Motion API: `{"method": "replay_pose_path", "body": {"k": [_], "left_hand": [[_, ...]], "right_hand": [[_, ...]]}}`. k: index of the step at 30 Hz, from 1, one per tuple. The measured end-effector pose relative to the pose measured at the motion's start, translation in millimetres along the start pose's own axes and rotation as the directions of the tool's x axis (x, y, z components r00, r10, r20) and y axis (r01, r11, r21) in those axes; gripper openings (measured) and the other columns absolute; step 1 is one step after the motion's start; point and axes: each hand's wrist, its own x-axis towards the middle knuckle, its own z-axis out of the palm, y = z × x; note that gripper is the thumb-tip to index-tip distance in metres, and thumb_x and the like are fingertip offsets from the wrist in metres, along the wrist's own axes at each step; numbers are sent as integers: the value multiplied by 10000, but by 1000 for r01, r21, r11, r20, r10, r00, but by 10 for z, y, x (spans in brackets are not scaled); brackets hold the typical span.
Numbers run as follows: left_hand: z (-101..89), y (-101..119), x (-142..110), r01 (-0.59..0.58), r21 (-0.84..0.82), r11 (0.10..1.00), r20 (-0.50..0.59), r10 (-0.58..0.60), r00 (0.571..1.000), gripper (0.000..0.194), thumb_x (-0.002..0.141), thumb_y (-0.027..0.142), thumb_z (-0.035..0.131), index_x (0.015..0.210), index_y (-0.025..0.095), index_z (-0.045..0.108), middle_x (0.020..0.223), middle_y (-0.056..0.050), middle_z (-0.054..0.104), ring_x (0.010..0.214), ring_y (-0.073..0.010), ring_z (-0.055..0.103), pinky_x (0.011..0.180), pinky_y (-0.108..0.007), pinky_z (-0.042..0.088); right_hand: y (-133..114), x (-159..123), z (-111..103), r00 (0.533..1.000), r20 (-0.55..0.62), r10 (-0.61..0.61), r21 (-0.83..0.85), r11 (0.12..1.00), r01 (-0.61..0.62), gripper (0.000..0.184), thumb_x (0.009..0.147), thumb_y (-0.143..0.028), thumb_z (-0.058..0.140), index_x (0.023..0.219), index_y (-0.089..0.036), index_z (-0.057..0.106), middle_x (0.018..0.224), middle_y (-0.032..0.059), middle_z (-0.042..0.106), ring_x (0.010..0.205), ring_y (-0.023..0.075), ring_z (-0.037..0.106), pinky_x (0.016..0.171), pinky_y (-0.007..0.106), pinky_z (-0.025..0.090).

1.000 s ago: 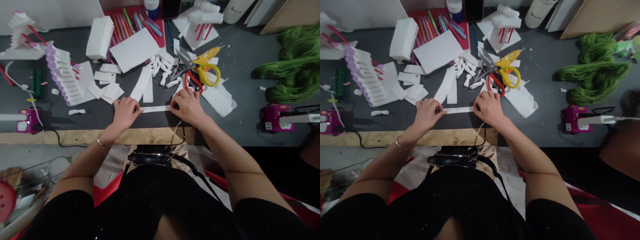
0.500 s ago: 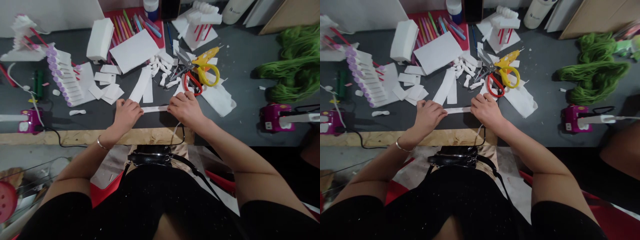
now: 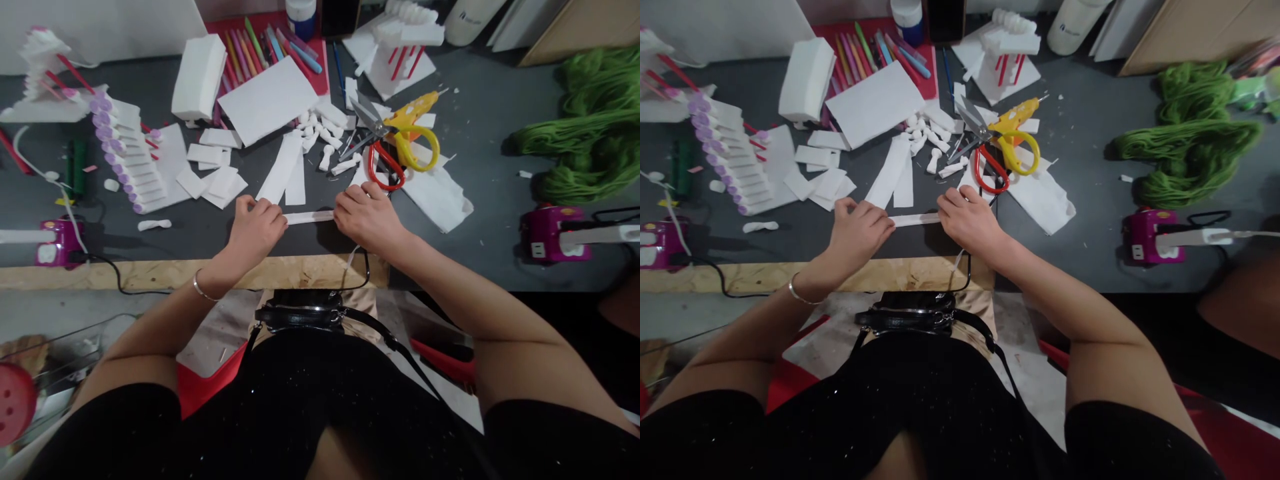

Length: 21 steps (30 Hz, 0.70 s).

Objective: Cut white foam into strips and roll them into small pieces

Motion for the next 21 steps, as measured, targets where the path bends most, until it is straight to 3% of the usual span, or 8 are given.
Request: {"method": "replay_pose_path", "body": {"k": [5, 10, 13, 21], "left_hand": [[-15, -8, 81, -12, -4, 1000, 36, 12, 999, 320, 1022, 209, 399, 783, 259, 605, 900, -69, 700, 944, -268, 574, 968, -518, 374], [-4, 6, 78, -11, 84, 996, 69, 5, 998, 241, 1026, 399, 539, 905, 216, 638, 992, -98, 726, 995, -283, 589, 992, -530, 371], [15, 17, 83, -16, 126, 992, 84, 5, 996, 266, 1041, 408, 528, 905, 210, 641, 981, -101, 723, 994, -284, 582, 981, -534, 371], [60, 23, 130, 11, -68, 998, 36, -9, 999, 368, 1040, 260, 375, 712, 259, 544, 797, -29, 670, 904, -245, 567, 981, -518, 363]], "right_hand": [[42, 42, 90, 998, -6, 70, 41, 997, -70, 255, 969, -165, 521, 862, -179, 752, 966, 141, 699, 991, 308, 486, 874, 463, 326], [49, 5, 133, 993, 12, 115, 106, 988, -116, 182, 931, -179, 580, 860, -184, 748, 967, 126, 699, 999, 308, 502, 878, 452, 333], [51, -7, 146, 992, 8, 128, 120, 985, -128, 162, 922, -191, 593, 841, -184, 733, 960, 123, 702, 993, 305, 504, 881, 443, 332], [28, -45, 96, 996, -20, 89, 61, 994, -88, 165, 946, -194, 576, 876, -192, 726, 994, 128, 715, 1004, 308, 507, 878, 442, 320]]}}
